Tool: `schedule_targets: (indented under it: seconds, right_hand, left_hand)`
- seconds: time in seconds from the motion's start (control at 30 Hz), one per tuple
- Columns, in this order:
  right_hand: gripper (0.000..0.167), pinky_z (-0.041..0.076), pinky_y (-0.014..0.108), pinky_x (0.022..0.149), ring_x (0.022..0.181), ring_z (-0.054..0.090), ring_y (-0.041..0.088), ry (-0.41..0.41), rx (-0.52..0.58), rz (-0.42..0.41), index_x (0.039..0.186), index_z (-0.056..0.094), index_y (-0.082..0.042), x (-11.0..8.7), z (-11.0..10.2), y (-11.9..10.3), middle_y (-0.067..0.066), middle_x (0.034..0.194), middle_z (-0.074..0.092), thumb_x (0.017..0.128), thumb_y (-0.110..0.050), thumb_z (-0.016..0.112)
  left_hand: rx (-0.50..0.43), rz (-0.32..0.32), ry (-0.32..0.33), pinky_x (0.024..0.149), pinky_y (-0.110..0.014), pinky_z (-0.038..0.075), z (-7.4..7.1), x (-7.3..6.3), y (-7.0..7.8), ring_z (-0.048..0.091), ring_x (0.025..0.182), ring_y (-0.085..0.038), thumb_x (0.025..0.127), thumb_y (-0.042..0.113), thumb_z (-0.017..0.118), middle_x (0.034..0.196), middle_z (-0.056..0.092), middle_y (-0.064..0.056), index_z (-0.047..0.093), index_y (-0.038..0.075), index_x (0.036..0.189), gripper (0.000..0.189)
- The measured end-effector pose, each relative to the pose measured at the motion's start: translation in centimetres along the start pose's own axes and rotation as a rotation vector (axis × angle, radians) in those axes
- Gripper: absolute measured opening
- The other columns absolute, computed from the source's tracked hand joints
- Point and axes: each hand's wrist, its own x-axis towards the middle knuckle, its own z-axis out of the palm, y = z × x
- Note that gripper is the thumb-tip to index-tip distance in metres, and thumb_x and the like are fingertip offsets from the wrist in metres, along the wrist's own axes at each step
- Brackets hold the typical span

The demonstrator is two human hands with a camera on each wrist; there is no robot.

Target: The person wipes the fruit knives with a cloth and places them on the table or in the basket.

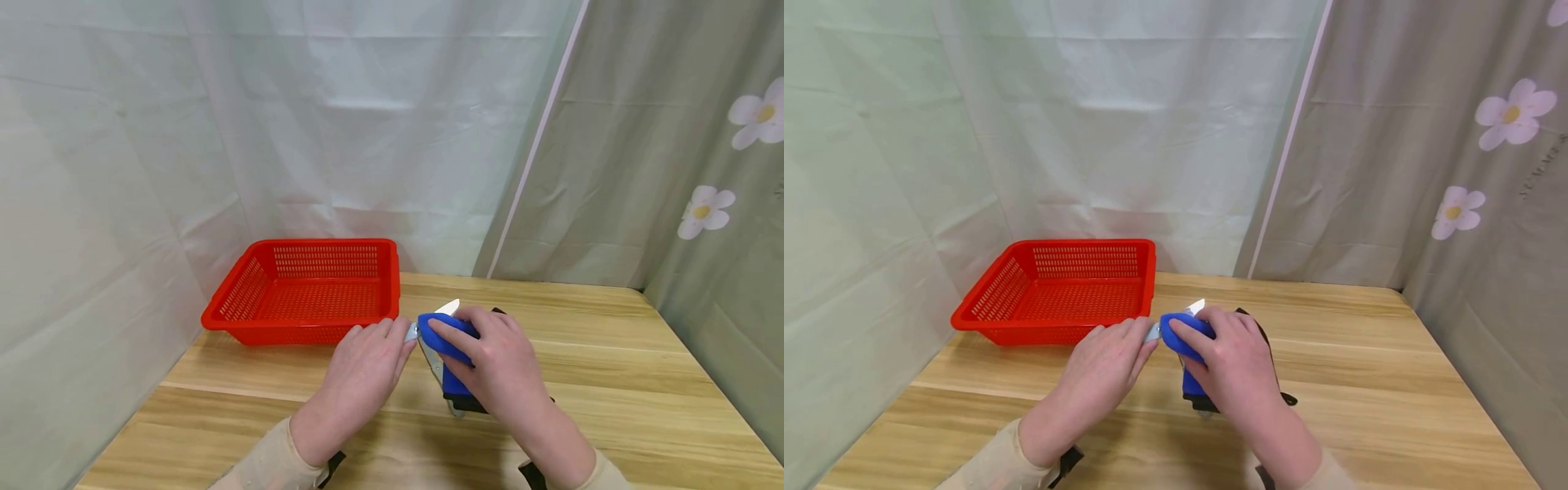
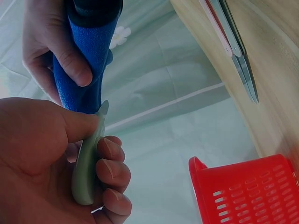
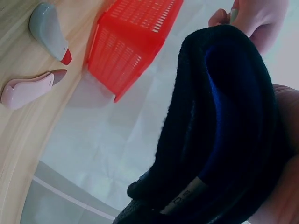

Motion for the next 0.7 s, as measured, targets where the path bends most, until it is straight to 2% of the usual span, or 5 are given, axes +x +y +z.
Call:
schedule_targets:
  seconds: [0.23,0.4,0.7]
  right_hand:
    - [0.065,0.058,0.054,0.096,0.109,0.072,0.030,-0.013,0.001,0.017,0.132,0.082,-0.028,0.0,0.2,0.2,0.009,0.121,0.073,0.073,-0.018,0.107]
    - [0.066,0.060,0.054,0.091,0.106,0.073,0.032,0.020,-0.011,0.030,0.132,0.082,-0.027,0.0,0.2,0.8,0.011,0.120,0.073,0.072,-0.016,0.107]
    - [0.058,0.062,0.056,0.087,0.103,0.074,0.034,0.028,-0.047,0.102,0.129,0.084,-0.023,0.0,-0.2,1.8,0.013,0.117,0.074,0.075,-0.018,0.106]
  left_hand:
    - [0.005,-0.005,-0.005,0.064,-0.027,0.038,0.0,0.0,0.0,0.052,0.070,-0.011,0.111,0.032,0.069,0.080,0.054,0.007,0.064,0.012,0.117,0.021]
    - [0.001,-0.016,-0.023,0.063,-0.026,0.038,-0.1,0.1,0.1,0.047,0.067,-0.010,0.110,0.033,0.071,0.079,0.052,0.008,0.064,0.013,0.117,0.022]
    - [0.020,0.003,0.011,0.060,-0.026,0.035,0.0,0.2,0.1,0.042,0.064,-0.010,0.109,0.032,0.074,0.076,0.048,0.008,0.064,0.012,0.114,0.022]
